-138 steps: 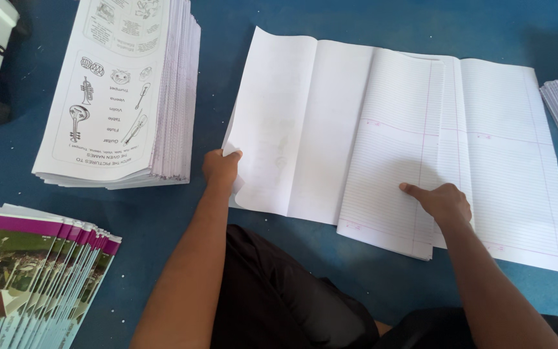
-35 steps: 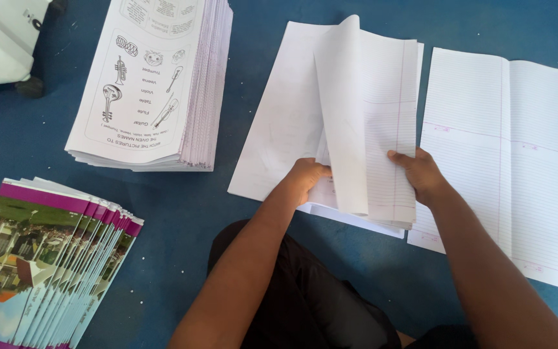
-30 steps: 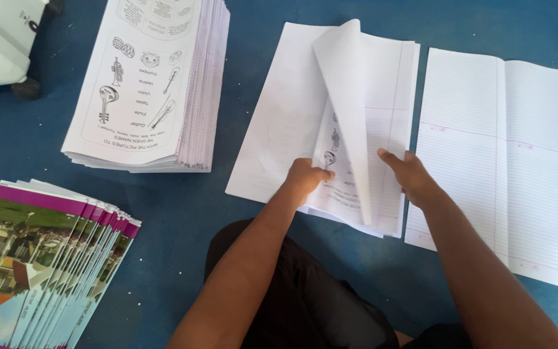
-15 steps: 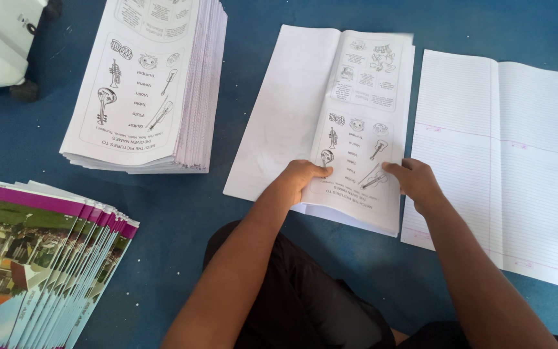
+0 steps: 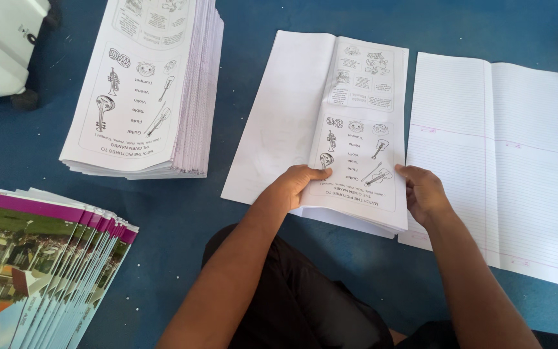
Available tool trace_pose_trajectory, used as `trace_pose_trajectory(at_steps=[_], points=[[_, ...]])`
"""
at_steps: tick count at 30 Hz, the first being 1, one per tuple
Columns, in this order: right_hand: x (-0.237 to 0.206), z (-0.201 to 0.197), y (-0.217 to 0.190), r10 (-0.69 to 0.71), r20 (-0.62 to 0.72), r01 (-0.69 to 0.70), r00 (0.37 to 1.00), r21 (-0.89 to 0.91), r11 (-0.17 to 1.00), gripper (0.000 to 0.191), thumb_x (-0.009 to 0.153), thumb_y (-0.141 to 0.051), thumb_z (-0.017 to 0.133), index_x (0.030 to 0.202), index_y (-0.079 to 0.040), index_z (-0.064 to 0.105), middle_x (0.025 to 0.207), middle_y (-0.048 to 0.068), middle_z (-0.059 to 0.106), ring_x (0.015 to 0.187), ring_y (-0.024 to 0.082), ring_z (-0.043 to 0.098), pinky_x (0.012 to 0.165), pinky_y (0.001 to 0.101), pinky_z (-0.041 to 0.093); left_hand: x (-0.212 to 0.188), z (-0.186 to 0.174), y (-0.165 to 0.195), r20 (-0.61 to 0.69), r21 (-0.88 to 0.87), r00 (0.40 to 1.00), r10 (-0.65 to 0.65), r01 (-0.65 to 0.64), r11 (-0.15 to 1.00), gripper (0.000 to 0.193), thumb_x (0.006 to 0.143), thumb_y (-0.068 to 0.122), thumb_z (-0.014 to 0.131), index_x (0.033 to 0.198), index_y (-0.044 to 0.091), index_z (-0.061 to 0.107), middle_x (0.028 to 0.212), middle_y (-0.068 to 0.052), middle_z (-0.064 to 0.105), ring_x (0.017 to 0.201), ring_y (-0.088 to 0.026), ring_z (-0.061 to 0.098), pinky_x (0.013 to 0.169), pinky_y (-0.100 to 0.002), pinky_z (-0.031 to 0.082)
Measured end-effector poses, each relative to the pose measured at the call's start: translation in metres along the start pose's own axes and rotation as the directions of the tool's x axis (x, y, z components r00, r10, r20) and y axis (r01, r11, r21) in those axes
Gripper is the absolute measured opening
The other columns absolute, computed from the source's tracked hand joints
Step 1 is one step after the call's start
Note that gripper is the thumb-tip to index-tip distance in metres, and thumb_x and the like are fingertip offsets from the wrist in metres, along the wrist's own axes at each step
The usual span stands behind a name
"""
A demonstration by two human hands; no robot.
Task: The person sits on the floor and repeatedly picks up a printed sheet, places it inside a lined notebook, and then removes it to place it on a growing stack. This cycle is repeated multiple times with different sheets.
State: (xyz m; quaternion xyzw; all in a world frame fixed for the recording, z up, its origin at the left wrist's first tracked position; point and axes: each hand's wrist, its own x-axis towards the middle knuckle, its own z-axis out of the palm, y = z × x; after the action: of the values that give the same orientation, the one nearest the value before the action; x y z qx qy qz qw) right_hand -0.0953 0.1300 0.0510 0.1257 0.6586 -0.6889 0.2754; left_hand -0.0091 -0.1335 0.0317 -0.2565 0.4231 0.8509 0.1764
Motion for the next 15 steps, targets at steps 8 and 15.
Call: trace_pose_trajectory(at_steps=[8, 15], points=[[-0.019, 0.009, -0.016, 0.125, 0.124, -0.131, 0.984, 0.038, 0.991, 0.065, 0.086, -0.032, 0.064, 0.139, 0.004, 0.050, 0.133, 0.026, 0.060, 0.125, 0.036, 0.059, 0.102, 0.0459, 0.050, -0.004, 0.003, 0.002, -0.031, 0.002, 0.999, -0.015, 0.015, 1.000, 0.053, 0.085, 0.009, 0.074, 0.128, -0.014, 0.052, 0.121, -0.030, 0.066, 0.110, -0.036, 0.070, 0.093, -0.043, 0.058], [0.000, 0.006, 0.000, 0.132, 0.098, -0.130, 0.986, -0.025, 0.991, 0.057, 0.092, -0.014, 0.066, 0.141, 0.009, 0.049, 0.126, 0.027, 0.066, 0.109, 0.033, 0.071, 0.091, 0.0413, 0.061, 0.004, 0.004, -0.010, -0.101, 0.089, 0.995, 0.007, 0.002, 0.996, 0.053, 0.082, 0.006, 0.078, 0.125, -0.012, 0.053, 0.122, -0.029, 0.067, 0.111, -0.036, 0.070, 0.095, -0.045, 0.061]])
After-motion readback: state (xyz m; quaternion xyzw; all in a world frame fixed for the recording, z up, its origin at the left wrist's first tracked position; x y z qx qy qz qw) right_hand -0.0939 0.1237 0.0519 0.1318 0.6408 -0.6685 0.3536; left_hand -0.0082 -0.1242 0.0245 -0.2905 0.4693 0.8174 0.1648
